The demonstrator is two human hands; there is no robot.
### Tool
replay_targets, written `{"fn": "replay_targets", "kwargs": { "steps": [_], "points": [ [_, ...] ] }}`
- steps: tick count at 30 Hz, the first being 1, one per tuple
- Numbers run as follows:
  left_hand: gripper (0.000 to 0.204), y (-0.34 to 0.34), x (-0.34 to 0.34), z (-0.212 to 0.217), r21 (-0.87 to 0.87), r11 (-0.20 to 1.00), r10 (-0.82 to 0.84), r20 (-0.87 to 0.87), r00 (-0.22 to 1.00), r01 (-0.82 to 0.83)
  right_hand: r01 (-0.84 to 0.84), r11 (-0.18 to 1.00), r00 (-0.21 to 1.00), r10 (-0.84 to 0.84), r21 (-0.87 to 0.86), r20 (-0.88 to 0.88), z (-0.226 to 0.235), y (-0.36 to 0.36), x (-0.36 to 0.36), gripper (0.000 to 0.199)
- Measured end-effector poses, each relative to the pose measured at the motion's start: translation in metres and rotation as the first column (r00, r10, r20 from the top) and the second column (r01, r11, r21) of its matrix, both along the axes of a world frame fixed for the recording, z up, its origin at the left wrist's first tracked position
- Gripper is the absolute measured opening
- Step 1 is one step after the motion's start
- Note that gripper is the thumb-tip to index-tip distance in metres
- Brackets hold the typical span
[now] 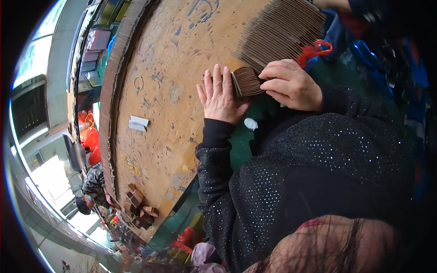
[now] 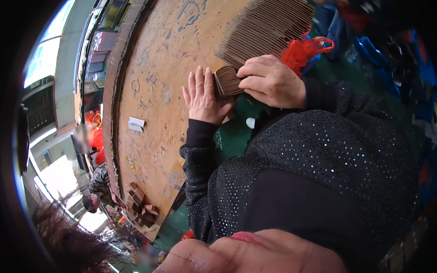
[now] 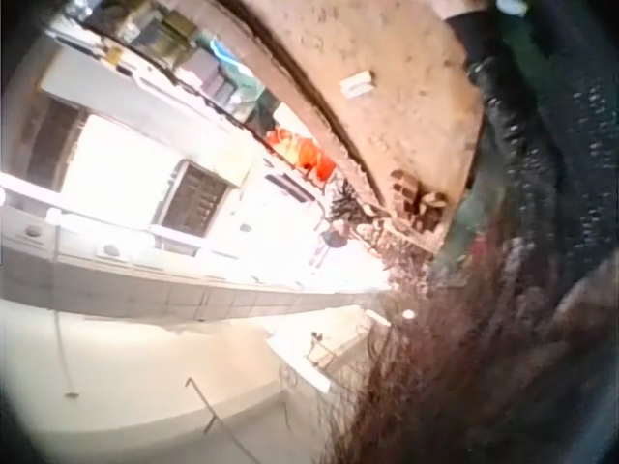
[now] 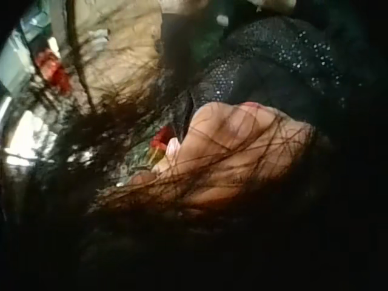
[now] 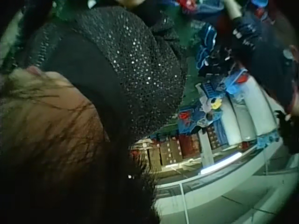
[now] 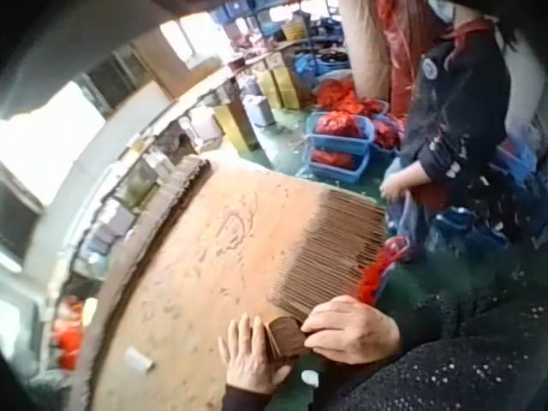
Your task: Sorting and stacking small cardboard components on a workbench
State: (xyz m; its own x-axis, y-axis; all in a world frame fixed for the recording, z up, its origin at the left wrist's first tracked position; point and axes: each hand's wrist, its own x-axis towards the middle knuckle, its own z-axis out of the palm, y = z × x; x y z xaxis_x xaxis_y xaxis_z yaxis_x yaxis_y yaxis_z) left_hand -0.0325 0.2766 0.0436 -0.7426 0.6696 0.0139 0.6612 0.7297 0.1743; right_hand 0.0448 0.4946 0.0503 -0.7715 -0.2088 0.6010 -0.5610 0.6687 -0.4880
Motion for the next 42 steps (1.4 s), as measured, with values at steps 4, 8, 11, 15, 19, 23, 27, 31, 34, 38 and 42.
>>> {"fn": "replay_targets", "kwargs": {
  "steps": [4, 8, 11, 15, 19, 23, 27, 31, 34, 38, 42],
  "points": [
    [0.113, -0.007, 0.006, 0.006, 0.051, 0.997, -0.054, -0.003, 0.999, 0.054, 0.036, 0.998, 0.999, -0.034, 0.055, -0.029, 0.014, -0.018, 0.003, 0.017],
    [0.104, -0.058, 0.036, 0.008, 0.216, 0.976, 0.002, -0.139, 0.99, 0.028, -0.041, 0.997, 0.998, 0.043, 0.06, -0.037, 0.027, -0.069, -0.002, 0.016],
    [0.094, -0.126, 0.079, -0.003, 0.314, 0.948, 0.084, -0.106, 0.991, -0.047, -0.13, 0.99, 0.99, 0.133, 0.061, -0.04, 0.023, -0.133, -0.005, 0.016],
    [0.081, -0.227, 0.139, -0.004, 0.372, 0.892, 0.312, -0.097, 0.945, -0.256, -0.316, 0.94, 0.946, 0.323, 0.126, -0.032, 0.031, -0.219, -0.014, 0.014],
    [0.078, -0.304, 0.186, -0.017, 0.457, 0.795, 0.495, -0.107, 0.862, -0.4, -0.452, 0.882, 0.89, 0.456, 0.134, 0.005, 0.035, -0.3, -0.017, 0.014],
    [0.076, -0.341, 0.243, 0.0, 0.474, 0.703, 0.627, -0.06, 0.776, -0.531, -0.659, 0.73, 0.75, 0.657, 0.179, 0.082, 0.045, -0.371, -0.003, 0.019],
    [0.072, -0.366, 0.274, -0.005, 0.496, 0.588, 0.766, -0.088, 0.636, -0.639, -0.81, 0.542, 0.575, 0.808, 0.225, 0.127, 0.04, -0.458, -0.015, 0.028],
    [0.069, -0.357, 0.299, -0.003, 0.546, 0.439, 0.87, -0.061, 0.489, -0.714, -0.881, 0.43, 0.458, 0.88, 0.196, 0.127, 0.024, -0.545, -0.05, 0.038],
    [0.069, -0.375, 0.316, -0.011, 0.57, 0.386, 0.896, -0.046, 0.441, -0.725, -0.88, 0.433, 0.47, 0.854, 0.195, 0.223, 0.025, -0.626, -0.054, 0.045],
    [0.069, -0.396, 0.335, -0.02, 0.55, 0.27, 0.924, 0.083, 0.373, -0.79, -0.798, 0.575, 0.595, 0.71, 0.178, 0.377, 0.046, -0.719, -0.001, 0.058],
    [0.069, -0.45, 0.33, -0.013, 0.633, 0.315, 0.881, 0.083, 0.466, -0.707, -0.641, 0.741, 0.764, 0.594, 0.201, 0.252, 0.037, -0.781, 0.039, 0.061]
  ]
}}
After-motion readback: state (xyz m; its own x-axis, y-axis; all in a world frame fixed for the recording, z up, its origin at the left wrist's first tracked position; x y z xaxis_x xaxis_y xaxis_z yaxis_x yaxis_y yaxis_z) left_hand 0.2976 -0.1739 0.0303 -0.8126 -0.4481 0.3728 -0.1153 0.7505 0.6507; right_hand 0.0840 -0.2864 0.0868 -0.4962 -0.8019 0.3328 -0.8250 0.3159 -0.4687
